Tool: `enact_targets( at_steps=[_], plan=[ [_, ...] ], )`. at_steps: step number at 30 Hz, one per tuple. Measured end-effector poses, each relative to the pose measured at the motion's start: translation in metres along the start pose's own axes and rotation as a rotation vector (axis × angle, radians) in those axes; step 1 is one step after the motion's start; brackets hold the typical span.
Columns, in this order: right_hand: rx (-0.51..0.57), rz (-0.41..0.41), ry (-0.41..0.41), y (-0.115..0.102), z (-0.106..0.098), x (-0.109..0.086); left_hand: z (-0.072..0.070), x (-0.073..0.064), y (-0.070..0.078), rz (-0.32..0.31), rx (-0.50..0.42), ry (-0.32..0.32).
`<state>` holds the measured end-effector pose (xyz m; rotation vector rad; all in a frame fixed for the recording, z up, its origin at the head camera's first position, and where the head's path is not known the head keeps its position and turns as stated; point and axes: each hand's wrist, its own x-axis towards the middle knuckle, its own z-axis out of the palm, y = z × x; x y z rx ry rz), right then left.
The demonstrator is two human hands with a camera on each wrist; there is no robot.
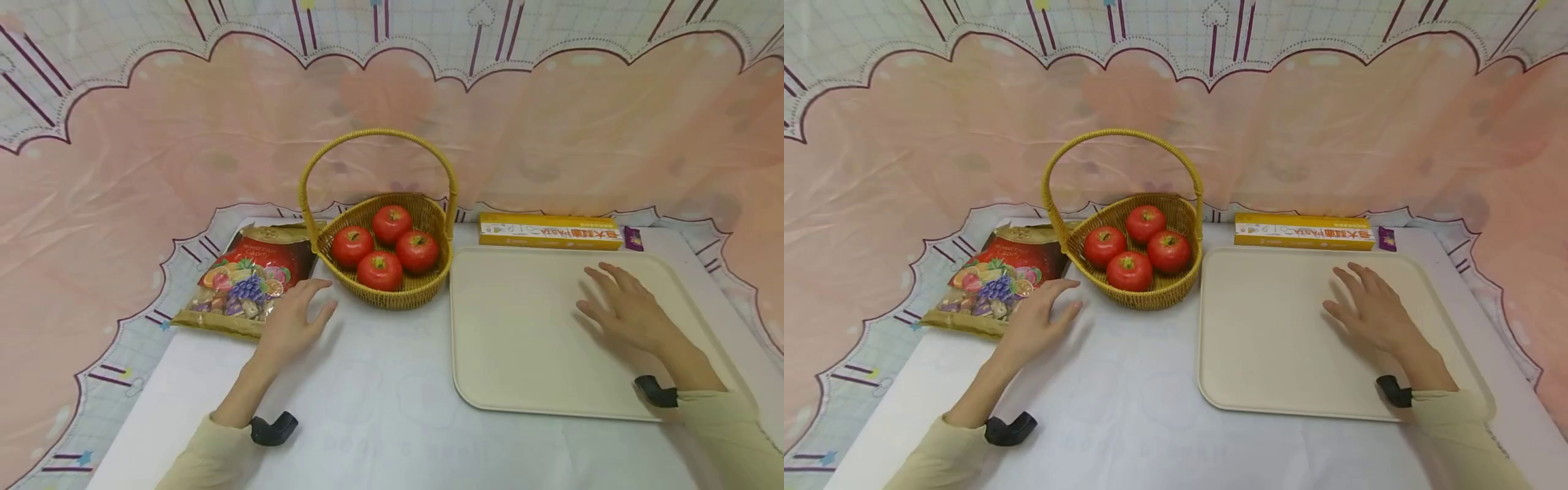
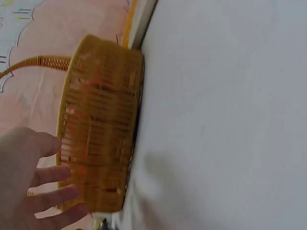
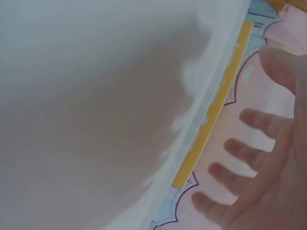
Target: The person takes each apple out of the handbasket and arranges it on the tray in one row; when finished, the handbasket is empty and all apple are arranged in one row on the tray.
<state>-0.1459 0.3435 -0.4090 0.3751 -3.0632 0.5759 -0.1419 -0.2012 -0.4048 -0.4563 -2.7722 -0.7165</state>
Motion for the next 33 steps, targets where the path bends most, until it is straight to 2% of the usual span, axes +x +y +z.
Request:
enact_targets(
  at_steps=[2,6,11,14,18,23,28,33],
  plan=[
    [0.026,-0.009,0.010,-0.004,0.001,0.003,0.007,-0.003,0.008,-0.001,-0.087,0.006],
    [0.057,-0.092,0.048,-0.011,0.005,0.009,0.023,-0.010,0.027,0.033,-0.199,-0.006],
    [0.106,-0.211,0.072,-0.021,0.009,0.019,0.044,-0.019,0.057,0.135,-0.269,-0.073],
    [0.109,-0.220,0.101,-0.030,0.010,0.026,0.057,-0.023,0.074,0.177,-0.296,-0.127],
    [0.125,-0.224,0.155,-0.042,0.011,0.037,0.074,-0.028,0.093,0.232,-0.328,-0.166],
    [0.169,-0.287,0.147,-0.063,0.017,0.050,0.092,-0.034,0.109,0.321,-0.320,-0.203],
    [0.193,-0.351,0.138,-0.083,0.020,0.059,0.107,-0.038,0.122,0.421,-0.316,-0.261],
    [0.199,-0.413,0.133,-0.097,0.021,0.069,0.117,-0.040,0.128,0.466,-0.292,-0.289]
  ],
)
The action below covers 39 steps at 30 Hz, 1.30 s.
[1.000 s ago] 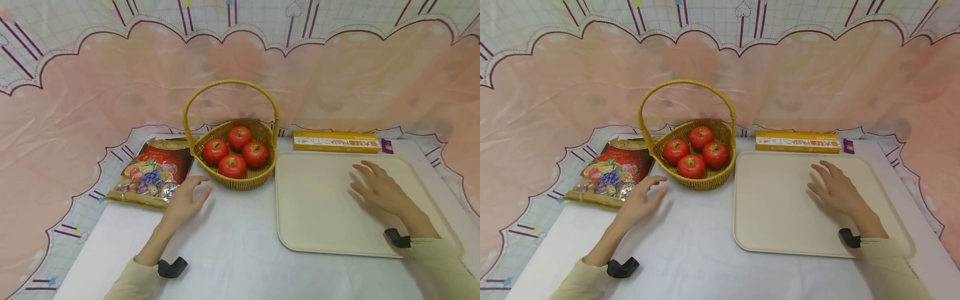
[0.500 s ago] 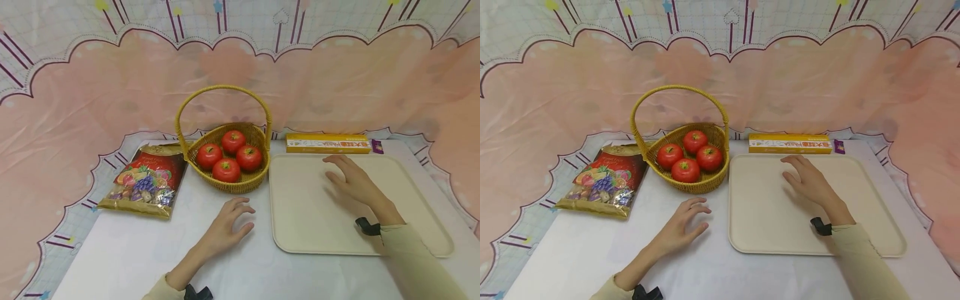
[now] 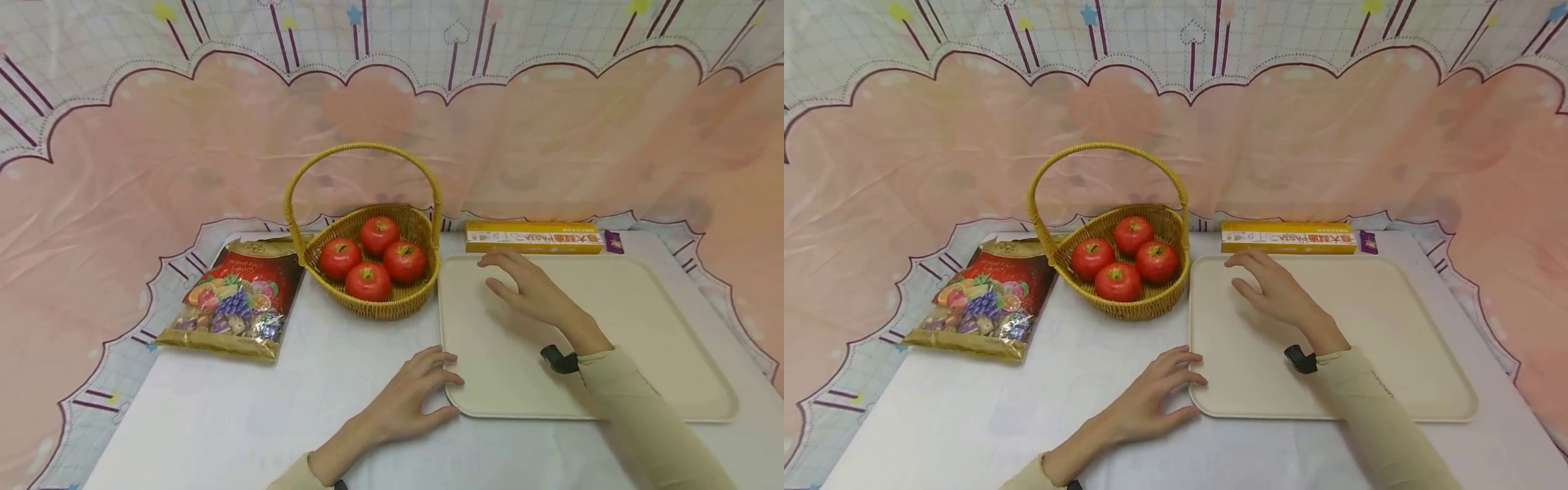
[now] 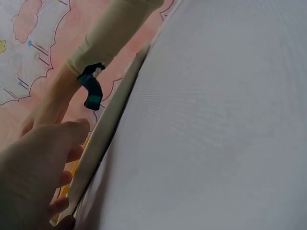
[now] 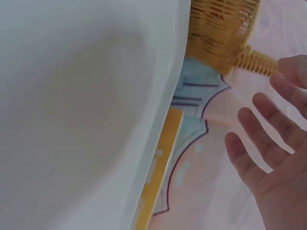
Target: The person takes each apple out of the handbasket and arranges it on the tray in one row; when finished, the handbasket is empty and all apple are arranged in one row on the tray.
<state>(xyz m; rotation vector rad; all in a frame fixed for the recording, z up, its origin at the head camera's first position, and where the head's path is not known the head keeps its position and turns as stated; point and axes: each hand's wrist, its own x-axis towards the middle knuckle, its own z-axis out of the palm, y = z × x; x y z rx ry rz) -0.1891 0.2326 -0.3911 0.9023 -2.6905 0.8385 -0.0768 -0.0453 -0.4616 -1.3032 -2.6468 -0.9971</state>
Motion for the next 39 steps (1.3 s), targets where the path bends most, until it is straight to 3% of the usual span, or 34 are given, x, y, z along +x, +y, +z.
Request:
enact_targets(
  at_steps=[8,14,24,39],
  plan=[
    [0.023,-0.067,-0.015,-0.013,0.008,0.025,0.006,-0.004,-0.002,0.031,0.088,0.036],
    [0.026,-0.140,-0.036,-0.022,0.013,0.043,0.005,-0.004,-0.003,-0.001,0.035,0.034],
    [0.019,-0.187,-0.051,-0.027,0.017,0.059,0.005,-0.002,-0.002,-0.030,-0.012,0.019],
    [0.005,-0.273,-0.101,-0.031,0.024,0.079,0.006,-0.004,-0.003,0.008,0.028,0.037]
  ],
)
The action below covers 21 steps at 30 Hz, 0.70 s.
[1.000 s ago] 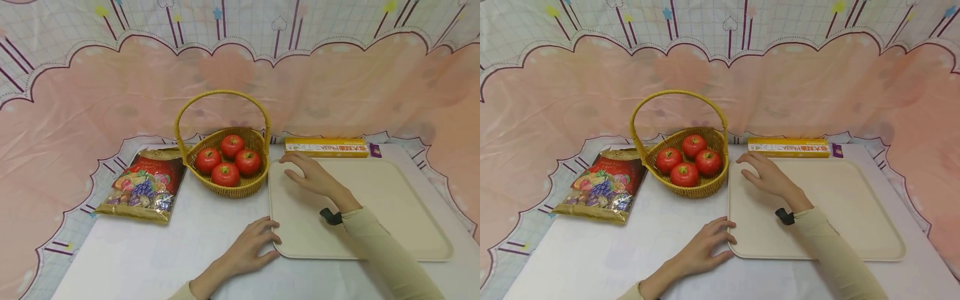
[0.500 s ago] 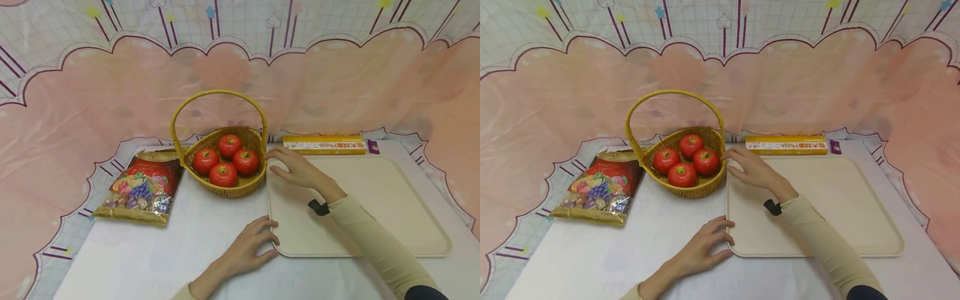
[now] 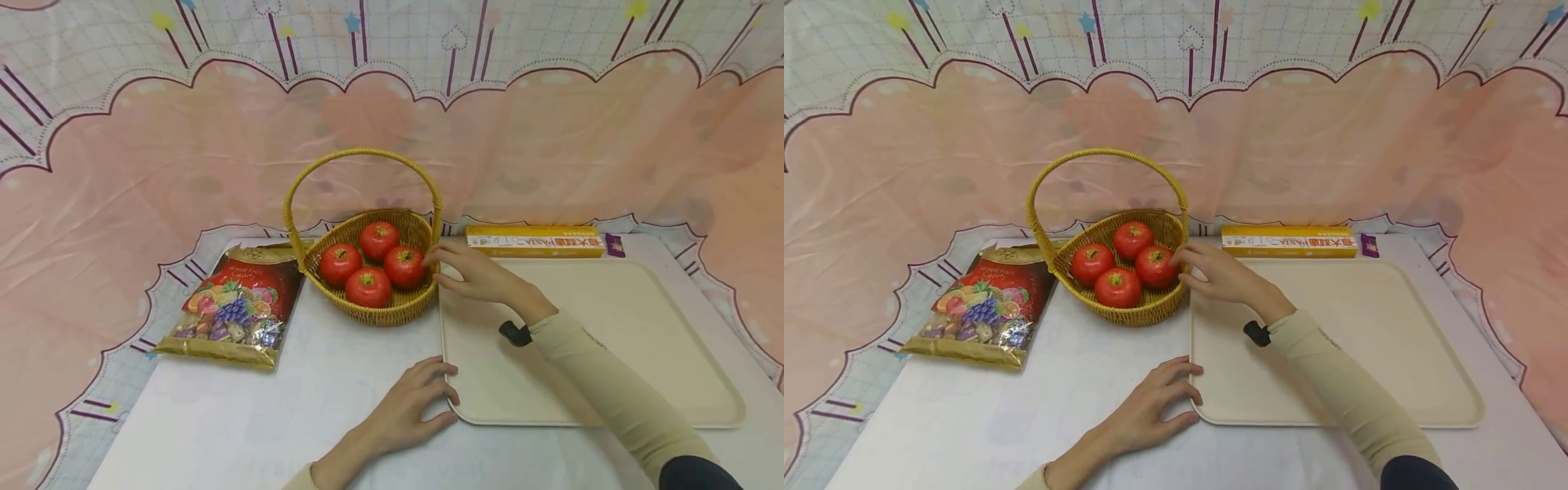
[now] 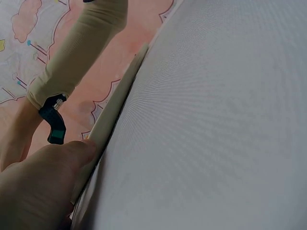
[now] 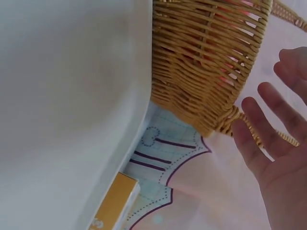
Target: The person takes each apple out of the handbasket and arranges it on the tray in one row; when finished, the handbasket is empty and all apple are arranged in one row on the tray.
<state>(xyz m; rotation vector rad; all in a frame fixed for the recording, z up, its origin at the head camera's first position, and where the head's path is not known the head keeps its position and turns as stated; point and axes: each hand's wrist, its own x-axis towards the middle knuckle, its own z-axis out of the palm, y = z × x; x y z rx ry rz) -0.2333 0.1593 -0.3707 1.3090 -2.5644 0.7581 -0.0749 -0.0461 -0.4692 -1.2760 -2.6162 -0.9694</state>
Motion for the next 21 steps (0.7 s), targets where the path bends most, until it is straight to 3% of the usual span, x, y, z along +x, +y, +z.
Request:
enact_targets(
  at_steps=[21],
  plan=[
    [-0.072,-0.074,-0.135,-0.006,-0.002,0.033,0.000,-0.001,0.000,-0.002,0.000,0.003]
  ],
)
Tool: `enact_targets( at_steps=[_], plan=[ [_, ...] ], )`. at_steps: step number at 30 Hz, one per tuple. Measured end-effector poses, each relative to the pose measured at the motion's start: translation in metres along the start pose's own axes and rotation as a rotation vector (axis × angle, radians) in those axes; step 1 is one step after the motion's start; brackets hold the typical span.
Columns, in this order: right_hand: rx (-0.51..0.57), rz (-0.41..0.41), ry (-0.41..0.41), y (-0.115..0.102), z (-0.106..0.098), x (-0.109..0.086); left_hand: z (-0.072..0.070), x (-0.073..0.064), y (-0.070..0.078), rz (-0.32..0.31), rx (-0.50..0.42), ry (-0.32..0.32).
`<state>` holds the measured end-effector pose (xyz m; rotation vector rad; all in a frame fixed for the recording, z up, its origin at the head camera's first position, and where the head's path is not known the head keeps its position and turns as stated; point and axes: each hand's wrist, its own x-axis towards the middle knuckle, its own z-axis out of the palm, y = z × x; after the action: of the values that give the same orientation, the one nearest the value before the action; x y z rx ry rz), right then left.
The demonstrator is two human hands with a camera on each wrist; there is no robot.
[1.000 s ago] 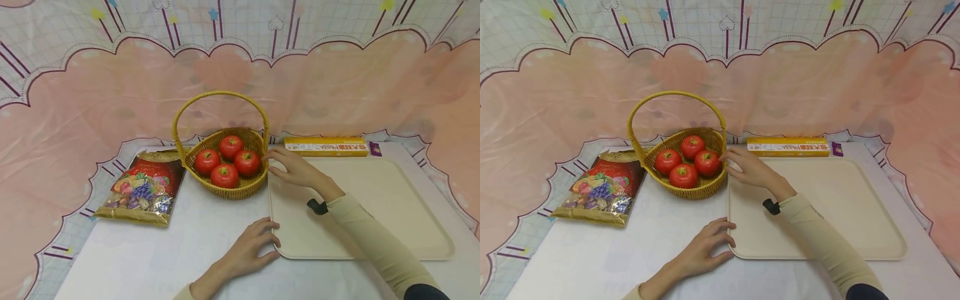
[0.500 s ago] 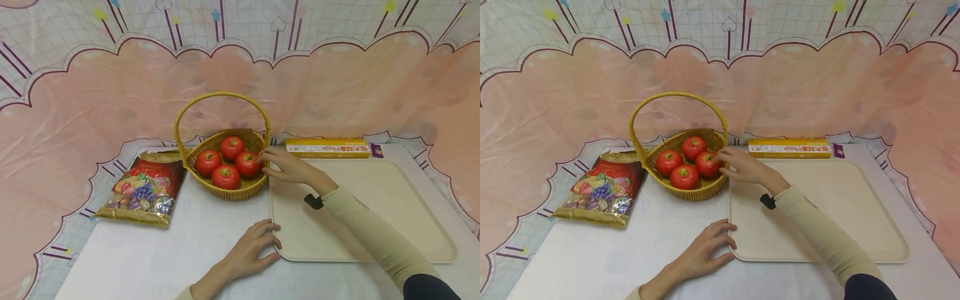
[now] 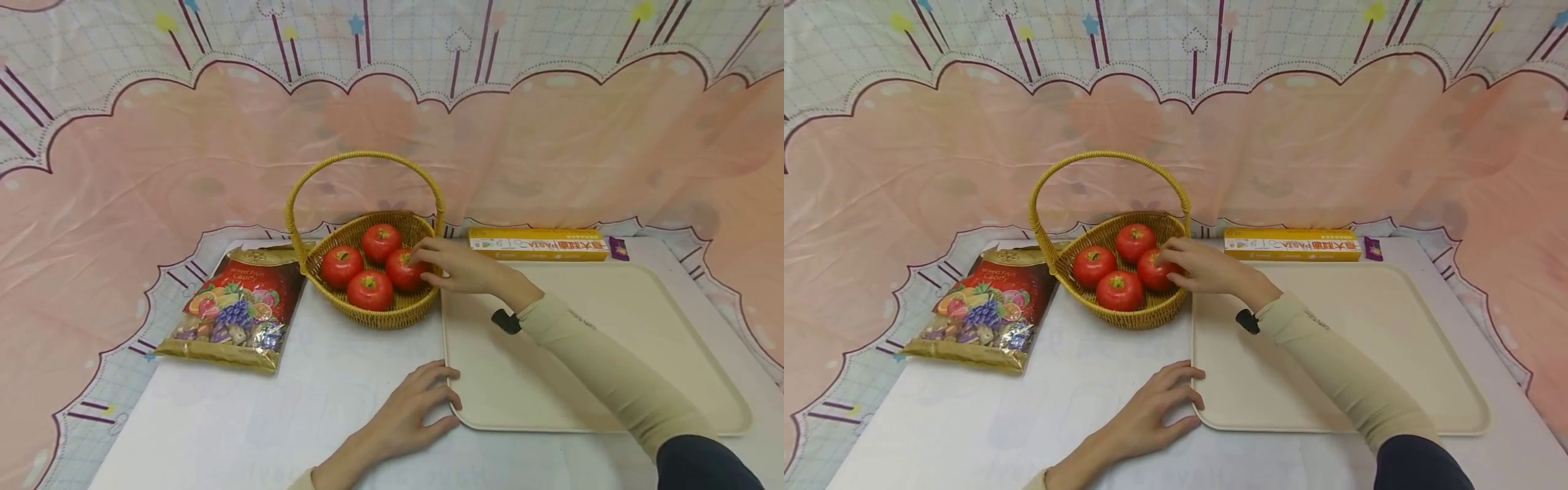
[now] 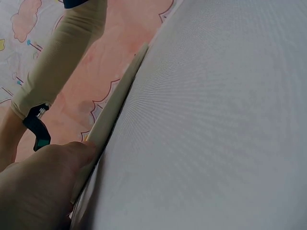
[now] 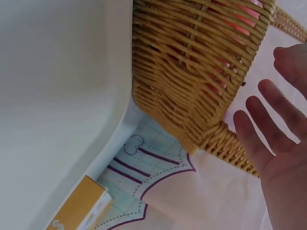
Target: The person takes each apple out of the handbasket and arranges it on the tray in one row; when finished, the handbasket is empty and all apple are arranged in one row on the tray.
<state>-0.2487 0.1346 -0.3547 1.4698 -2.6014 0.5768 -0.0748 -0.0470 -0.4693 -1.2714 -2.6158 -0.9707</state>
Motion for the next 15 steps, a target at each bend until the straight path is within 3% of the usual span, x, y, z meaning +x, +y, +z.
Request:
enact_targets(
  at_steps=[7,15],
  plan=[
    [-0.018,-0.046,-0.009,0.001,0.004,0.007,-0.001,0.000,0.000,-0.010,-0.009,-0.018],
    [-0.017,-0.020,-0.057,0.001,0.004,0.014,-0.002,0.000,0.000,0.015,0.009,-0.020]
  ],
)
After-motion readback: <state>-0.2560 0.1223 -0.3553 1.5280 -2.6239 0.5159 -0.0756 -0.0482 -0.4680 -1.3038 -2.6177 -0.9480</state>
